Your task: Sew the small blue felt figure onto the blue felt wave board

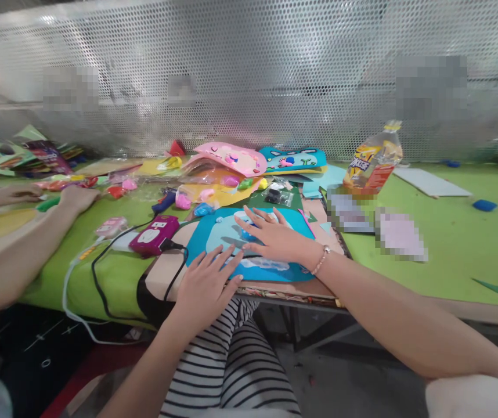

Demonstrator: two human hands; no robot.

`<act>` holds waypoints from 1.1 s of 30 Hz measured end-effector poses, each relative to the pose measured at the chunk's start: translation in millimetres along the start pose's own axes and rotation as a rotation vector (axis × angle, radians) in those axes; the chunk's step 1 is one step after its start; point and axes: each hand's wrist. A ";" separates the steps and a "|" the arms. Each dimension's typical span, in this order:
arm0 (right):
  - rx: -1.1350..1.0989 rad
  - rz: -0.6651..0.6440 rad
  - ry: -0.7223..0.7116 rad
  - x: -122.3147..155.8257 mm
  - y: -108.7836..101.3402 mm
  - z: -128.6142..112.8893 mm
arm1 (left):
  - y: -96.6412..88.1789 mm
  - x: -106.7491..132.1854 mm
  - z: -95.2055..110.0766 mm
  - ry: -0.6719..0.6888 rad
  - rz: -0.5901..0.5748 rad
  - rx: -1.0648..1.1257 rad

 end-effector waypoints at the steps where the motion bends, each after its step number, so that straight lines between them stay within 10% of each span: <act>1: 0.007 -0.002 0.005 -0.7 0.7 -1.7 | 1.6 0.3 0.3 -0.015 0.014 -0.005; 33: 0.058 0.083 0.030 -6.5 11.1 -19.9 | 4.9 1.7 2.2 -0.067 0.037 -0.031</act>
Point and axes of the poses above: each hand's wrist, its own x-axis away from the middle knuckle, its own y-axis out of the palm, z = x × y, and after that the axes turned 12 degrees about -x, right-handed
